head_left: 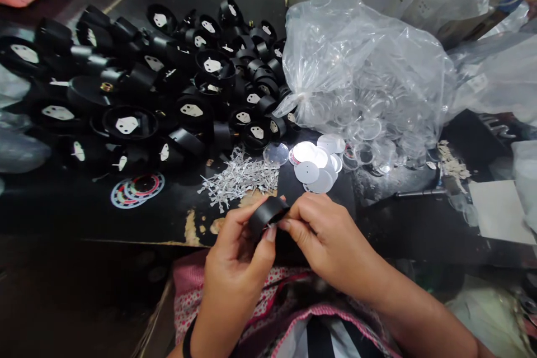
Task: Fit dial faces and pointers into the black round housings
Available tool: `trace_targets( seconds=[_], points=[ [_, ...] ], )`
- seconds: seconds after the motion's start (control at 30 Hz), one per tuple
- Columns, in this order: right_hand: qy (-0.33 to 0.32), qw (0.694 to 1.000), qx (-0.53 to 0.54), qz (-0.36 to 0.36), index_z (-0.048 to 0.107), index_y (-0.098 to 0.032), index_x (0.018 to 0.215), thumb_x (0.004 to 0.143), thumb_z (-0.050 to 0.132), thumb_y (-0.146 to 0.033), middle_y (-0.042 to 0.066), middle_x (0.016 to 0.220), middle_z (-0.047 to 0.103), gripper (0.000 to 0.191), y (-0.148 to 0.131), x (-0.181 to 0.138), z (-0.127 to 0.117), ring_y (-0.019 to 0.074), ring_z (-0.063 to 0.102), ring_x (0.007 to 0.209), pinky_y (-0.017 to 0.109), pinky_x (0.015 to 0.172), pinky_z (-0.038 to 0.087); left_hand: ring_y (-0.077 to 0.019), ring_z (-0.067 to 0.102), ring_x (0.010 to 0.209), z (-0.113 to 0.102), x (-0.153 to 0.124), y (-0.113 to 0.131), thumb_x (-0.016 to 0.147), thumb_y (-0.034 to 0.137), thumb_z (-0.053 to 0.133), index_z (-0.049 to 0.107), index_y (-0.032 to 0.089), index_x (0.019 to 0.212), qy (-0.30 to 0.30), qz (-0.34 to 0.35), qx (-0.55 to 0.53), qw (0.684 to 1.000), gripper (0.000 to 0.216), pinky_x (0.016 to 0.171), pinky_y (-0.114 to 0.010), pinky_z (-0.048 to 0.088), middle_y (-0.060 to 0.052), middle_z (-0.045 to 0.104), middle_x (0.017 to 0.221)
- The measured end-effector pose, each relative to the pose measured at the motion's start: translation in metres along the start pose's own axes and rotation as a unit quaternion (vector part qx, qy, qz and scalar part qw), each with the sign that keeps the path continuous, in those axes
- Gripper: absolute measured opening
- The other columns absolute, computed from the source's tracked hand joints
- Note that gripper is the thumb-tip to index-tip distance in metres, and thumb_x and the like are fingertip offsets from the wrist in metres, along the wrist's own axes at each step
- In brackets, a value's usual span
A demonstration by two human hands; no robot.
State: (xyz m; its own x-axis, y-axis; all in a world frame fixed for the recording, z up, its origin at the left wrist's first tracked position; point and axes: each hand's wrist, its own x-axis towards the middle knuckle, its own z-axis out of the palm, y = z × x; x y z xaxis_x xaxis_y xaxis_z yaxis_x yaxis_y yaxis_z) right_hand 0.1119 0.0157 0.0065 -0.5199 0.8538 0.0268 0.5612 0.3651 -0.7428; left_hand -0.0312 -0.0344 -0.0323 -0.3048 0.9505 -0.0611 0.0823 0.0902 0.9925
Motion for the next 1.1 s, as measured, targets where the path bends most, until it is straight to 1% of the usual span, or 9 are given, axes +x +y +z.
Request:
trace_targets(
  seconds=[0.07,0.13,0.2,0.27,0.4,0.6,0.83,0.97,1.1],
  points=[
    [0.003,1.0,0.013,0.004,0.049,-0.017,0.072,0.096,0.058,-0.016,-0.001,0.072,0.056,0.025,0.001,0.0,0.003,0.0127,0.052,0.071,0.026,0.068,0.036,-0.016,0.072,0.093,-0.003,-0.002,-0.001,0.083,0.029,0.067,0.066,0.025,0.101,0.01,-0.012,0.026,1.0,0.018,0.083,-0.023,0.057,0.002,0.075,0.102],
    [0.0,1.0,0.031,0.0,0.051,-0.017,0.073,0.097,0.058,-0.018,-0.002,0.072,0.058,0.025,0.004,0.002,0.004,0.0119,0.054,0.072,0.025,0.07,0.038,-0.0181,0.072,0.091,-0.005,-0.004,-0.001,0.081,0.036,0.069,0.066,0.026,0.1,0.024,-0.048,0.044,0.998,0.021,0.082,-0.025,0.059,0.002,0.074,0.1],
    [-0.007,0.999,0.041,-0.012,0.055,-0.018,0.075,0.099,0.055,-0.023,-0.001,0.075,0.061,0.025,0.008,0.003,0.003,0.0117,0.056,0.074,0.025,0.073,0.04,-0.0202,0.071,0.095,-0.005,-0.005,0.0,0.081,0.041,0.069,0.066,0.028,0.101,0.032,-0.088,0.051,0.994,0.024,0.085,-0.028,0.059,0.003,0.073,0.102],
    [-0.006,0.999,0.043,-0.019,0.058,-0.018,0.078,0.101,0.052,-0.027,0.0,0.076,0.062,0.025,0.01,0.002,0.0,0.012,0.057,0.076,0.025,0.074,0.041,-0.0217,0.07,0.1,-0.003,-0.005,0.002,0.082,0.042,0.068,0.065,0.029,0.105,0.03,-0.103,0.052,0.993,0.027,0.09,-0.031,0.058,0.002,0.072,0.107],
    [0.02,0.997,0.066,-0.024,0.06,-0.018,0.082,0.1,0.052,-0.026,0.002,0.08,0.063,0.022,0.009,-0.003,-0.006,0.0134,0.058,0.079,0.025,0.074,0.044,-0.0215,0.07,0.102,0.004,-0.008,0.01,0.084,0.041,0.068,0.065,0.025,0.106,0.032,-0.044,0.051,0.997,0.028,0.089,-0.031,0.059,-0.001,0.071,0.112],
    [0.039,0.995,0.078,-0.043,0.061,-0.018,0.084,0.099,0.053,-0.021,0.001,0.078,0.061,0.018,0.008,-0.008,-0.006,0.014,0.055,0.077,0.027,0.072,0.043,-0.0121,0.071,0.1,0.006,-0.011,0.012,0.086,0.026,0.068,0.065,0.026,0.109,0.031,0.025,0.067,0.997,0.023,0.086,-0.016,0.055,0.003,0.072,0.11],
    [0.034,0.992,0.114,-0.053,0.062,-0.018,0.087,0.098,0.055,-0.019,0.0,0.078,0.059,0.013,0.007,-0.008,-0.008,0.0128,0.055,0.076,0.026,0.072,0.043,-0.0074,0.069,0.106,0.003,-0.015,0.01,0.087,0.021,0.068,0.064,0.03,0.113,0.019,0.034,0.051,0.998,0.027,0.092,-0.009,0.049,0.006,0.072,0.116],
    [0.038,0.992,0.107,-0.057,0.061,-0.017,0.086,0.098,0.055,-0.019,0.0,0.078,0.059,0.013,0.005,-0.01,-0.007,0.013,0.054,0.077,0.027,0.073,0.042,-0.0082,0.07,0.105,0.003,-0.015,0.011,0.087,0.02,0.068,0.065,0.03,0.112,0.015,0.051,0.047,0.997,0.027,0.092,-0.011,0.05,0.006,0.073,0.114],
    [0.063,0.994,0.063,-0.062,0.06,-0.016,0.085,0.099,0.054,-0.02,0.001,0.076,0.058,0.016,0.004,-0.011,-0.003,0.0136,0.052,0.075,0.029,0.072,0.041,-0.0105,0.07,0.104,0.001,-0.015,0.011,0.086,0.021,0.068,0.064,0.029,0.112,0.012,0.041,0.042,0.998,0.028,0.089,-0.014,0.053,0.005,0.073,0.117]
  ],
)
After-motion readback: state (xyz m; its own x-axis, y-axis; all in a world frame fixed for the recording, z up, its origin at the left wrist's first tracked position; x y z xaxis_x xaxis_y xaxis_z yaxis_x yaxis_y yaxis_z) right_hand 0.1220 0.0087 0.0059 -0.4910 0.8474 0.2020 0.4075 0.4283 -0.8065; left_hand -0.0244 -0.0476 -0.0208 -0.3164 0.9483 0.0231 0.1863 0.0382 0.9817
